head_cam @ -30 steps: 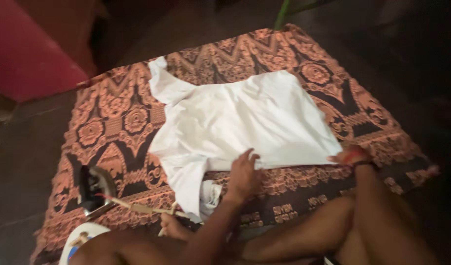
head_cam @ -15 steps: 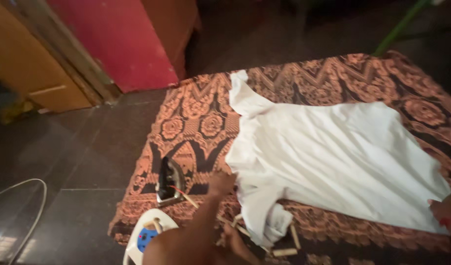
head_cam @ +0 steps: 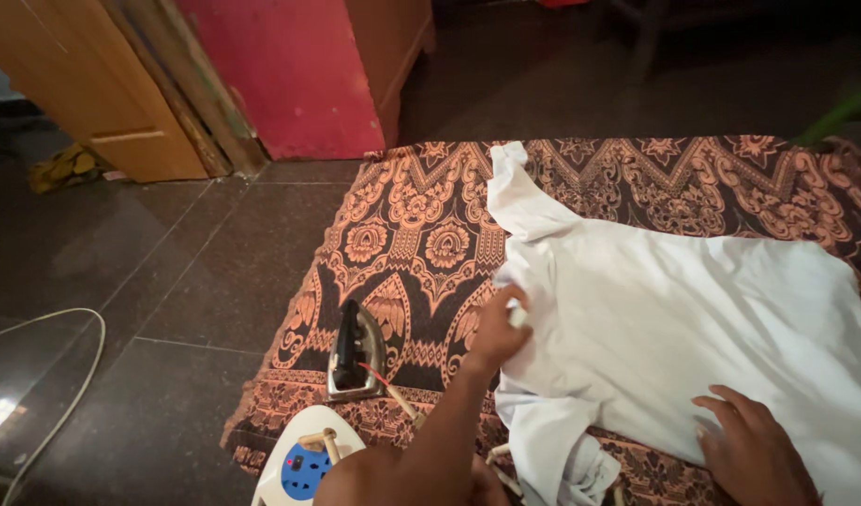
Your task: The person irons a white shirt laid out on a patterned cloth on the floor. They smooth the fabric with their hands, use a handheld iron to press the shirt, and fold the sleeves.
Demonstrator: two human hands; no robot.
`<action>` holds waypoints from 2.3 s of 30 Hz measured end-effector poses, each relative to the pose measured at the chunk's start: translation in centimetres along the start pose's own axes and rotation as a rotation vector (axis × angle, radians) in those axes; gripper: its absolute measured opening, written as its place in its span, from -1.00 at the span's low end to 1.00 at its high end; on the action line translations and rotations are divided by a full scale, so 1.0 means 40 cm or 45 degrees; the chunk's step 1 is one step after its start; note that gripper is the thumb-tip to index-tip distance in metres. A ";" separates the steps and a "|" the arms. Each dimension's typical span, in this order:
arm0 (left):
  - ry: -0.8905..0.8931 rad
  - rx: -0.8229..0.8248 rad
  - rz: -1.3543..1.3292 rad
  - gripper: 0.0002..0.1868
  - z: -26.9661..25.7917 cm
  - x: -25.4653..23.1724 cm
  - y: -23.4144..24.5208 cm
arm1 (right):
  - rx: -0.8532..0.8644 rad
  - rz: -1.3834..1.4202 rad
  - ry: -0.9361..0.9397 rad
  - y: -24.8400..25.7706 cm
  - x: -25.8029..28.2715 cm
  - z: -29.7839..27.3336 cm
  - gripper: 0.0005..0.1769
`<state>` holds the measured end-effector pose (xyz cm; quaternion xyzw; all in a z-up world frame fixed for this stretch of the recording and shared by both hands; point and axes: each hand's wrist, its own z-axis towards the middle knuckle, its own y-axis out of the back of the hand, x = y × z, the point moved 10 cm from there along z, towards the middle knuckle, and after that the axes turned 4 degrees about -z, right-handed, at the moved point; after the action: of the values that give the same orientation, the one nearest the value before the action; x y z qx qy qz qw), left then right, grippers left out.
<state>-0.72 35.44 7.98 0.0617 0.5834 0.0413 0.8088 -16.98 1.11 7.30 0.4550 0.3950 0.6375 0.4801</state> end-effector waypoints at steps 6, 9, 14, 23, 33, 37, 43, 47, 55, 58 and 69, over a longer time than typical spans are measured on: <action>-0.020 0.366 0.665 -0.69 -0.054 0.027 -0.069 | -0.052 0.045 -0.061 0.029 -0.028 -0.005 -0.48; 0.196 0.192 0.835 -0.50 -0.053 0.010 -0.006 | -0.072 0.093 -0.085 0.046 -0.033 -0.008 -0.49; -0.201 0.221 0.969 -0.25 -0.068 -0.078 -0.066 | -0.140 0.174 -0.042 0.077 -0.002 -0.013 -0.52; -0.357 0.405 1.026 -0.91 -0.105 0.074 -0.146 | -0.159 0.282 -0.020 0.097 0.021 0.000 -0.51; 0.503 -0.629 1.155 -0.51 -0.098 0.134 0.228 | -0.385 0.267 -0.066 0.220 -0.118 0.088 -0.54; 0.147 -0.802 1.313 -0.58 -0.008 -0.019 0.275 | -0.313 0.272 -0.217 0.194 -0.307 0.205 -0.55; 0.015 -0.478 1.020 -0.64 0.293 0.187 0.192 | -0.314 0.012 -0.201 0.042 -0.577 0.423 -0.54; 0.185 -0.297 1.043 -0.58 0.525 0.424 0.110 | -0.244 -0.036 -0.212 -0.015 -0.665 0.554 -0.53; 0.293 -0.269 0.754 0.23 0.778 0.533 -0.022 | 0.321 -0.180 -0.581 -0.112 -0.775 0.675 -0.35; 0.349 -0.400 1.169 0.26 0.810 0.530 -0.009 | 0.275 -0.195 -0.512 -0.177 -0.823 0.715 -0.29; 0.638 -0.054 1.493 -0.53 0.812 0.377 0.047 | 0.051 0.165 -0.864 -0.154 -0.872 0.701 -0.80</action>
<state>34.88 37.69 4.24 0.3431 0.6233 0.5019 0.4918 15.82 -29.53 2.17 0.6745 0.1956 0.4713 0.5335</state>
